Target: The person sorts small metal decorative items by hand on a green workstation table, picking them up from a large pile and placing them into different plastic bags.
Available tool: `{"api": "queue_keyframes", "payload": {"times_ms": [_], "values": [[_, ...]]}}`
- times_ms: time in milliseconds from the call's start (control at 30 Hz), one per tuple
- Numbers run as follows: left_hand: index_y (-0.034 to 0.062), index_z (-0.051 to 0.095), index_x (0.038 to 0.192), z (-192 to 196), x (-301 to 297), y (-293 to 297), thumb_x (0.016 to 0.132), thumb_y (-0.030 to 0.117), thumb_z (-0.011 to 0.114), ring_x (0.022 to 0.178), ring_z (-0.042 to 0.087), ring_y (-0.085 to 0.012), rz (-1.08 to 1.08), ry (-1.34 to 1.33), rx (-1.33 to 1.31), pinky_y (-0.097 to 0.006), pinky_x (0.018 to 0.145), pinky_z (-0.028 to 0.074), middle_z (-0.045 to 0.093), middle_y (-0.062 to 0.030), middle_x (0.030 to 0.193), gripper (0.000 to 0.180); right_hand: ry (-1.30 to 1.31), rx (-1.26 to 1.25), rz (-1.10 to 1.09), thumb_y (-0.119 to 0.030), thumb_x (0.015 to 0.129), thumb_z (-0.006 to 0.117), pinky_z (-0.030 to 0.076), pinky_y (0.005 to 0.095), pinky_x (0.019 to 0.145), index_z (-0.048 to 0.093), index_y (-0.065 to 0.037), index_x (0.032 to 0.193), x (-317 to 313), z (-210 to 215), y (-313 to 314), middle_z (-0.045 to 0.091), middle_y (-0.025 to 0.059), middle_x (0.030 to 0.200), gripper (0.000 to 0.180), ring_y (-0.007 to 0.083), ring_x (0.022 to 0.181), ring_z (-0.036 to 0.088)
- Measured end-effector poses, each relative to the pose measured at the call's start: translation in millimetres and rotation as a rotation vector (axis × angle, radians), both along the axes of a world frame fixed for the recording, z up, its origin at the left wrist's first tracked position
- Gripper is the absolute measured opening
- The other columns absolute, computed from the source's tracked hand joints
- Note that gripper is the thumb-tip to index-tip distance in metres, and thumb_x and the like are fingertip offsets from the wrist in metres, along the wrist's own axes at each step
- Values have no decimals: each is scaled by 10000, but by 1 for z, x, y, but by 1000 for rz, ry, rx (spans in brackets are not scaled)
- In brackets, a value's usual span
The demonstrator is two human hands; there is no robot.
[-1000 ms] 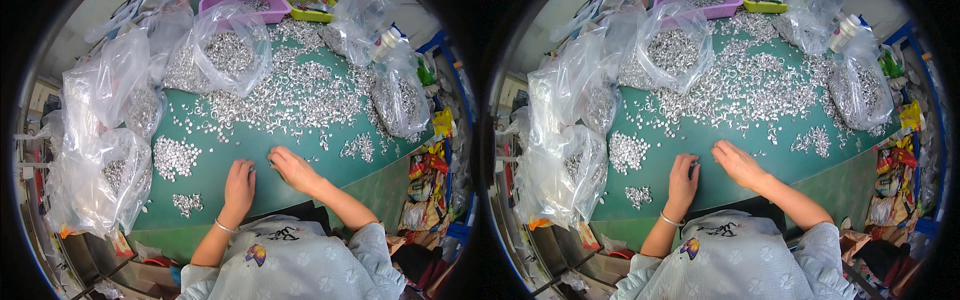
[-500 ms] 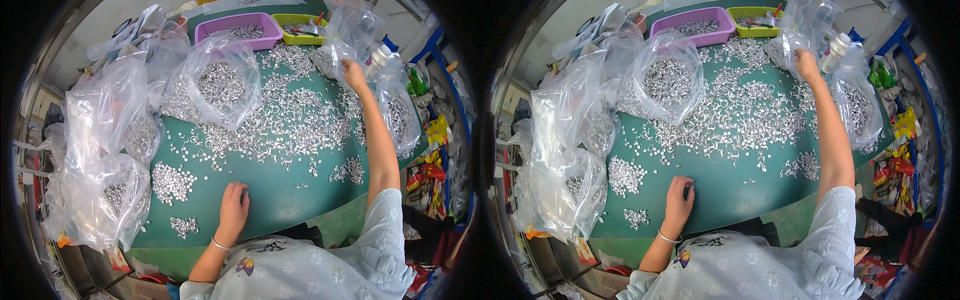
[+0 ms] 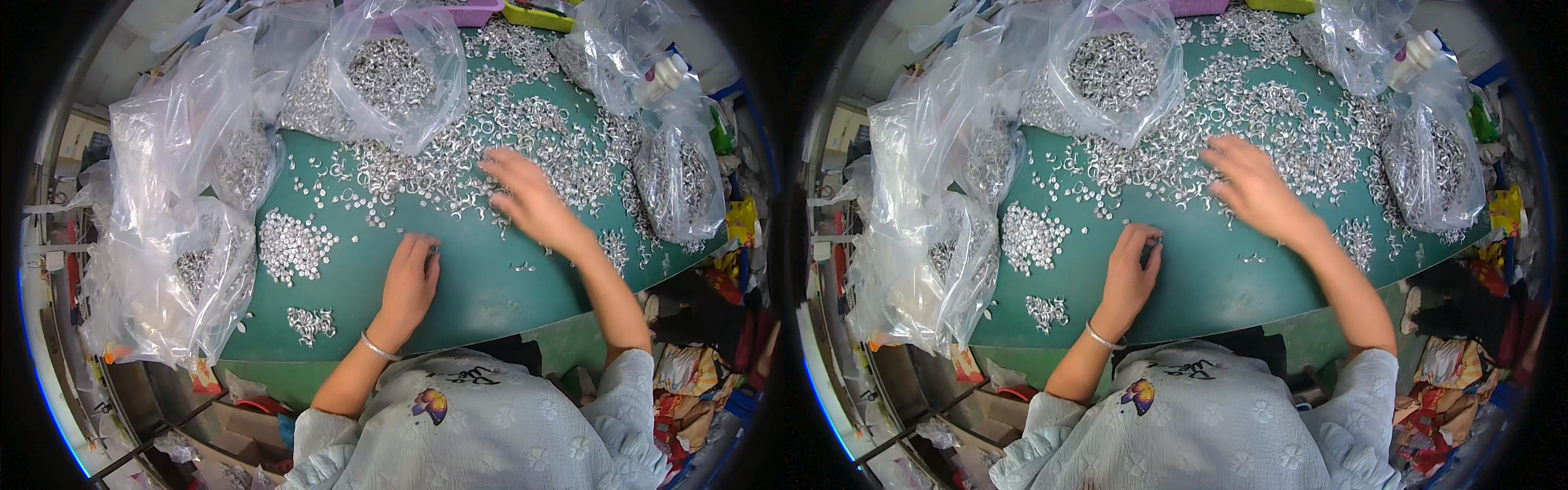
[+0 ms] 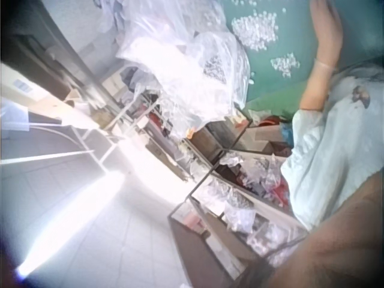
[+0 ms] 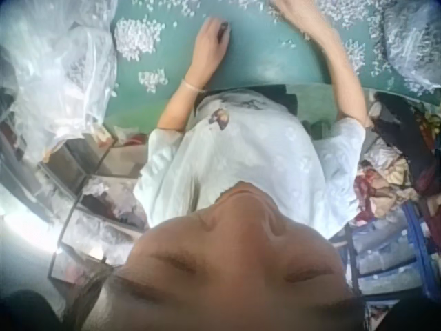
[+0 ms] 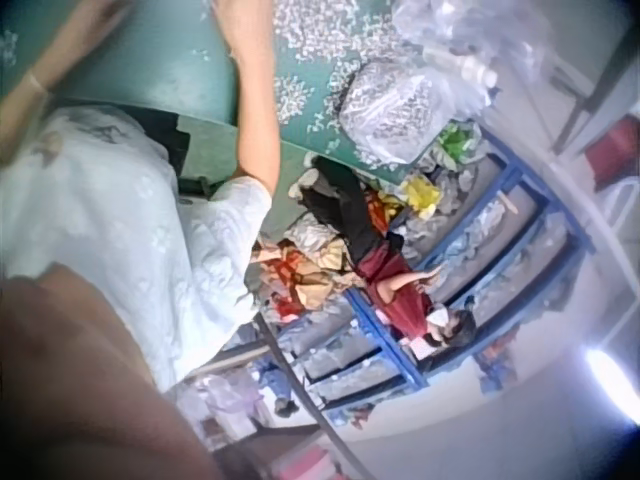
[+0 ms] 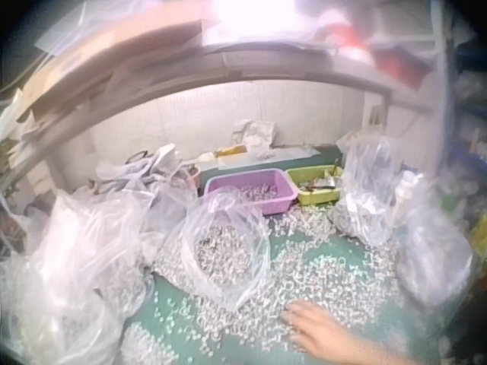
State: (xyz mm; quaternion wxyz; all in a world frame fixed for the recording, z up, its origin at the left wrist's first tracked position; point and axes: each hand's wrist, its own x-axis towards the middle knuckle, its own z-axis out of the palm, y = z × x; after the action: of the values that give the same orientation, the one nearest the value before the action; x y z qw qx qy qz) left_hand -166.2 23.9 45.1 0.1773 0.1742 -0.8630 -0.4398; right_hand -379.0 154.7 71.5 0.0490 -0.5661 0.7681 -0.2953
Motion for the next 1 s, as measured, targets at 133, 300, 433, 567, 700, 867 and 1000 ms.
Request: {"api": "queue_keyframes", "payload": {"times_ms": [133, 300, 433, 567, 700, 867, 1000], "values": [[-6, 559, 1021, -2, -4, -12, 813, -78, 611, 826, 596, -323, 75, 44, -8, -381, 703, 493, 567, -163, 970, 226, 141, 96, 59, -137, 841, 670, 284, 535, 1100, 581, -101, 1262, 39, -34, -12, 489, 100, 1388, 432, 334, 1336, 390], [-14, 567, 1003, -4, -18, -40, 808, -91, 611, 803, 606, -302, 157, 99, -69, -374, 700, 490, 574, -158, 915, 214, 148, -125, -68, -62, 760, 711, 353, 471, 1006, 653, -87, 1045, 29, -35, 5, 593, 66, 1173, 292, 297, 1159, 507], [-2, 606, 1008, 1, -36, -49, 812, -84, 628, 789, 622, -233, 176, 160, -93, -313, 651, 487, 610, -123, 906, 214, 155, -163, -103, -96, 749, 728, 376, 403, 847, 652, -73, 921, 47, -21, -8, 576, 57, 959, 190, 257, 953, 525], [-8, 592, 1044, -1, -42, -45, 822, -84, 609, 830, 627, -300, 158, 121, 52, -360, 705, 501, 602, -160, 947, 235, 329, -31, -136, -149, 767, 718, 365, 407, 852, 632, -48, 861, 61, -35, -23, 554, 60, 933, 163, 247, 935, 504], [-6, 597, 1058, -8, -40, -47, 830, -78, 606, 827, 630, -293, 147, 171, -12, -357, 701, 504, 607, -159, 945, 239, 388, -32, -123, -143, 776, 698, 365, 408, 850, 622, -54, 839, 64, -37, -24, 553, 59, 936, 134, 244, 929, 504], [-9, 596, 1061, -12, -43, -55, 834, -82, 594, 819, 629, -298, 139, 182, -68, -360, 714, 504, 607, -160, 946, 239, 351, -34, -161, -139, 784, 683, 362, 411, 853, 614, -58, 808, 70, -40, -36, 553, 65, 943, 109, 239, 930, 501], [-10, 602, 1046, -9, -46, -58, 822, -78, 596, 891, 618, -337, 165, 128, -26, -377, 774, 500, 604, -172, 1004, 234, 292, -97, -121, -93, 790, 693, 382, 392, 825, 630, -49, 833, 65, -34, -30, 600, 56, 921, 89, 231, 893, 541]]}}
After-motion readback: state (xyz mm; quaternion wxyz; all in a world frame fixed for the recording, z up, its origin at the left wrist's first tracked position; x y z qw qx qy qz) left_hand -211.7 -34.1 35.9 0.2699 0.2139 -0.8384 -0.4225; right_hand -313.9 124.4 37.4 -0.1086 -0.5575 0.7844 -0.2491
